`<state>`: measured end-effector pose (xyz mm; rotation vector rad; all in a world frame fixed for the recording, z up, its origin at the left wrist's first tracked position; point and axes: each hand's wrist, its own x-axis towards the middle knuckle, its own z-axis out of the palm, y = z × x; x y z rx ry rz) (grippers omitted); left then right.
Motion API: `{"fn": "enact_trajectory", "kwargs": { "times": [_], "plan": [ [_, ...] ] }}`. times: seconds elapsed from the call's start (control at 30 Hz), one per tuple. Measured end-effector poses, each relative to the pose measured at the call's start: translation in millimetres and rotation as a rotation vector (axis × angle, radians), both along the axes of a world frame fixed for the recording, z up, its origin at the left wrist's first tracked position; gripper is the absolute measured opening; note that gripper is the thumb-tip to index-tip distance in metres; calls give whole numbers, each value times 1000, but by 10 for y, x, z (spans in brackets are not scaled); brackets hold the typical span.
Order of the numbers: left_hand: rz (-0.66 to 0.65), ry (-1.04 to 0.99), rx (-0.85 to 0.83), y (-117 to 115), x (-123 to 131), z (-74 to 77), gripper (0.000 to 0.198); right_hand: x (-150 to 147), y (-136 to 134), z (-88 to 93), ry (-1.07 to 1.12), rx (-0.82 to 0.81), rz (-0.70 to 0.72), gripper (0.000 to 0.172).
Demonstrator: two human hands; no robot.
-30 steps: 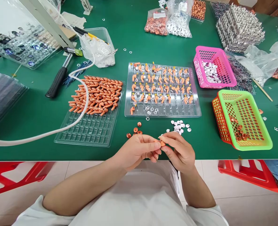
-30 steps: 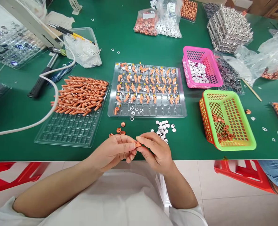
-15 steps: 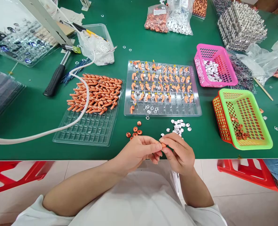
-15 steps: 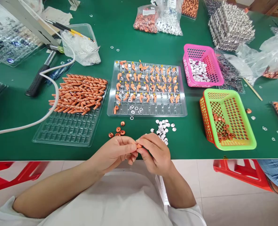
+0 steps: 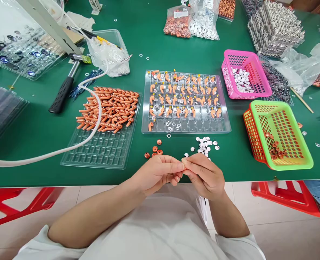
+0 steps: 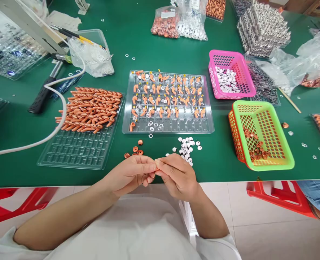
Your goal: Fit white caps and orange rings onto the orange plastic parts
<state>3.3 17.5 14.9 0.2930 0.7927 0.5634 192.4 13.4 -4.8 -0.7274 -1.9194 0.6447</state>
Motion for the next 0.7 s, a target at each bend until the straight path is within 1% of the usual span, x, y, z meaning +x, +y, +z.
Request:
{"fn": "enact_trajectory", "kwargs": {
  "times": [0.13, 0.3, 0.53, 0.7],
  "plan": [
    [15, -1, -23, -5, 4, 15, 25, 12, 18, -14, 13, -2, 28, 55],
    [18, -21, -50, -6, 2, 47, 25, 35, 27, 0, 16, -25, 52, 53],
    [57, -42, 1, -6, 16, 53, 21, 61, 22, 18, 27, -158, 118, 52],
    [63, -18, 51, -15, 34, 51, 22, 30, 28, 35, 65, -217, 125, 48]
  ]
}}
